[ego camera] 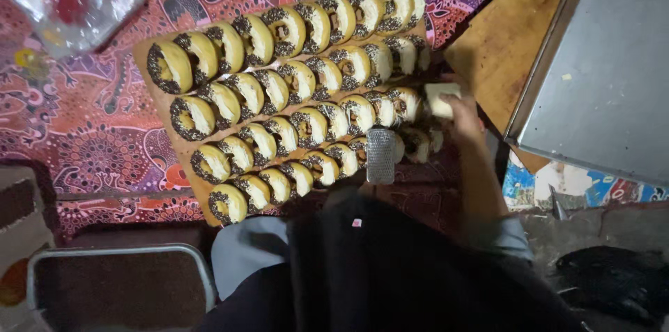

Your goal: The person sits on the floor and decorates donuts by dipping them into a white cream and then into a dark crumb topping. They place the finished donuts on a wooden board. Later, they use a grater to sprinkle white shavings over the arranged donuts.

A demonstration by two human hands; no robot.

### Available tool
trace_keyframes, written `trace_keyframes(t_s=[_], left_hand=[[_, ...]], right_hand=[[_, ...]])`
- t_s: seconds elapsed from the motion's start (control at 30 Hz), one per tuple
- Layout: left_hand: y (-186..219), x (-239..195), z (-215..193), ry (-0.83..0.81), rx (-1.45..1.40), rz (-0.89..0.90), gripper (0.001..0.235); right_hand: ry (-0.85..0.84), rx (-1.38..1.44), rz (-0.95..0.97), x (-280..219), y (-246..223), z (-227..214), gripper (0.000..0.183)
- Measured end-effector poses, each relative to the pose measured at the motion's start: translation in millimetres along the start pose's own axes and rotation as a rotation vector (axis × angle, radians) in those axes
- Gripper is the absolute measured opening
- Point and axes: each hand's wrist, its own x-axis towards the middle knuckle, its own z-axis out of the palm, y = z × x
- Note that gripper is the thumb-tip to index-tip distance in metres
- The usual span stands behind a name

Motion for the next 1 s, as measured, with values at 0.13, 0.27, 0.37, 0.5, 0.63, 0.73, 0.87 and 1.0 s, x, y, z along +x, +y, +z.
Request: trace_keyframes(t_s=[0.13, 0.27, 0.37, 0.5, 0.63, 0.73, 0.87, 1.0], left_hand=[[-13, -33, -11, 0.012, -0.065, 0.017, 0.033], [-3, -24, -27, 0.043, -0.151, 0.058, 0.035], [12, -25, -38, 0.053, -0.335, 0.06, 0.037], [29, -30, -59, -0.007, -0.33, -0.01, 0.052], [31, -40, -80, 0.001, -0.528, -0.052, 0.042], [35, -37, -96, 0.03, -0.631, -0.113, 0.033], [37, -41, -122, 0.012, -0.619, -0.108, 0.035], [41, -46, -137, -0.044, -0.595, -0.018, 0.035]], right_hand=[[-0.347, -0.633, -1.068, 36, -32, 14, 0.063], [-0.215, 0.657, 0.089, 84, -36, 42, 0.05], [-0.293, 1.037, 0.229, 113, -21, 43, 0.026], [-0.067, 0.771, 0.376, 139, 9, 37, 0.021], [0.186, 0.605, 0.508, 132, 43, 26, 0.022], [0.248, 0.476, 0.304, 117, 48, 2, 0.025], [0.231, 0.618, 0.207, 65, 45, -53, 0.034], [0.389, 0.502, 0.316, -4, 34, -108, 0.035]])
